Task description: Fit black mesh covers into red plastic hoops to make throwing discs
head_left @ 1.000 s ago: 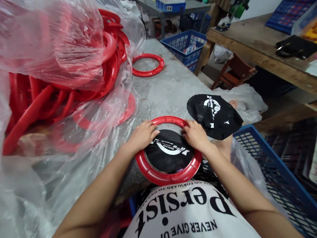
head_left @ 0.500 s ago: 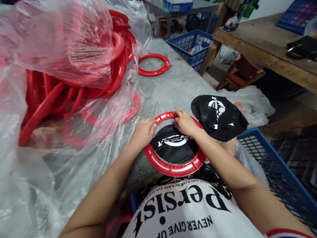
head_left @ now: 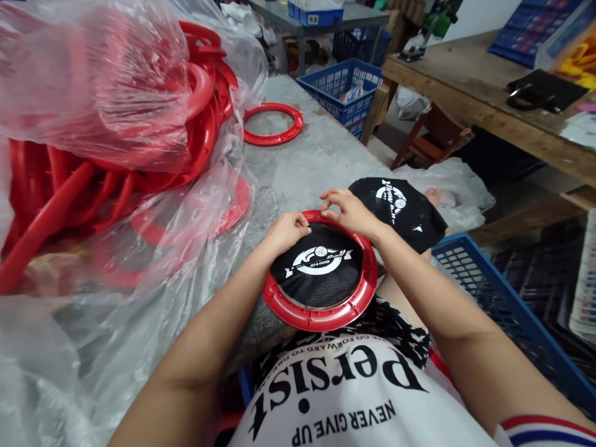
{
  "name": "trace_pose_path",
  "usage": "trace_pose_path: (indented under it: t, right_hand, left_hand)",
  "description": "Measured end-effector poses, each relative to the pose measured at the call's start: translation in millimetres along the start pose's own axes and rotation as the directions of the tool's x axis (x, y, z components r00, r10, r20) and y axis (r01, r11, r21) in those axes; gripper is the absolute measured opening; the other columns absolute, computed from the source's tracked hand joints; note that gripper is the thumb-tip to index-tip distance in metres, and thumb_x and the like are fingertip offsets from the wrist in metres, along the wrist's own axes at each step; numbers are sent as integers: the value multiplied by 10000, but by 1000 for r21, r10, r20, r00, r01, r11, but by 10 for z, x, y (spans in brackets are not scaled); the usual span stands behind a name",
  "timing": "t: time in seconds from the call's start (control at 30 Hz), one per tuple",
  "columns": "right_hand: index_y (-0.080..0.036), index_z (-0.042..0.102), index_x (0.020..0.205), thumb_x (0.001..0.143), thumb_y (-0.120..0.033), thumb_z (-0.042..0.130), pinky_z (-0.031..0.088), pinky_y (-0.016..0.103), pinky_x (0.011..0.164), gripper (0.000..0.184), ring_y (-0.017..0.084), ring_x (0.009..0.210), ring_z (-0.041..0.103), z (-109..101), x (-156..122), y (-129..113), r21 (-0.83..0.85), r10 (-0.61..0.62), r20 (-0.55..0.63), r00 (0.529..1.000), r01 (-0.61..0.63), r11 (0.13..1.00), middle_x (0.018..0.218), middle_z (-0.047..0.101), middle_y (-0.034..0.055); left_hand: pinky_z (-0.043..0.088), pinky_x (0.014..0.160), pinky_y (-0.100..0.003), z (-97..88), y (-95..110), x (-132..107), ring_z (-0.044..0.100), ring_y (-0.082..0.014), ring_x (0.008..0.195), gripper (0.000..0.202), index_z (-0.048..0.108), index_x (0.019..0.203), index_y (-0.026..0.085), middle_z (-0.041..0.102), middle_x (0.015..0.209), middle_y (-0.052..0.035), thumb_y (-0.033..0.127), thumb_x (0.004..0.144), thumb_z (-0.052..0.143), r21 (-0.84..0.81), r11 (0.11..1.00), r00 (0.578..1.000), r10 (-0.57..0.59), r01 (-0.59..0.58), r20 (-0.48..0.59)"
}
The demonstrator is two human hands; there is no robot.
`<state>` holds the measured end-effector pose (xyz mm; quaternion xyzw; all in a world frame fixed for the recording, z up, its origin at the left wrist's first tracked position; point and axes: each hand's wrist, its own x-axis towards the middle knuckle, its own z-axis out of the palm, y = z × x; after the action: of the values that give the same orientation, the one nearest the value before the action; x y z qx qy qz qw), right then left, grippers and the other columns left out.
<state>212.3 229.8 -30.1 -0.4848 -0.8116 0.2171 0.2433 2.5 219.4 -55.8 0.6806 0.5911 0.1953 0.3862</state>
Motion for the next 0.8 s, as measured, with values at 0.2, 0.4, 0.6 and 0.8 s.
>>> trace_pose_path:
  t: [0.2, 0.4, 0.6, 0.8]
  right_hand:
    - [-172, 741, 946, 854, -207, 663, 406, 425, 1116, 126, 229, 1210, 604, 20, 112, 104, 125, 44, 147, 988, -63, 990, 1269, 673, 103]
    - [-163, 746, 903, 793, -173, 720, 354, 432, 1152, 113, 265, 1350, 507, 190, 173, 98, 92, 3, 355, 935, -38, 995, 1420, 590, 126]
    - [-167, 594, 667, 731, -177, 709, 458, 296, 919, 131, 176, 981, 636, 256, 229, 200, 327, 72, 346, 936, -192, 925, 1095, 716, 48]
    - [-166, 610, 646, 717, -174, 690, 454, 305, 908, 107, 173, 939, 628, 395, 187, 281, 350, 119, 264, 957, -210, 913, 1048, 712, 51]
  left_hand:
    - [378, 636, -286, 8, 48, -72, 550, -149, 650, 75, 619, 780, 207, 619, 680, 32, 206, 773, 694, 126, 992, 999, 30, -27, -26]
    - [378, 649, -285, 18, -10, -79, 544, -151, 663, 94, 581, 793, 209, 611, 699, 33, 185, 776, 670, 106, 992, 996, 72, -67, -51]
    - [429, 685, -264, 78, -91, -8, 573, -133, 699, 181, 620, 931, 188, 659, 809, 16, 133, 761, 653, -55, 997, 998, 45, -48, -51]
    - [387, 601, -262, 119, -60, 88, 549, -141, 636, 312, 683, 1076, 201, 640, 729, 32, 278, 774, 704, -24, 1000, 1000, 11, -11, 5]
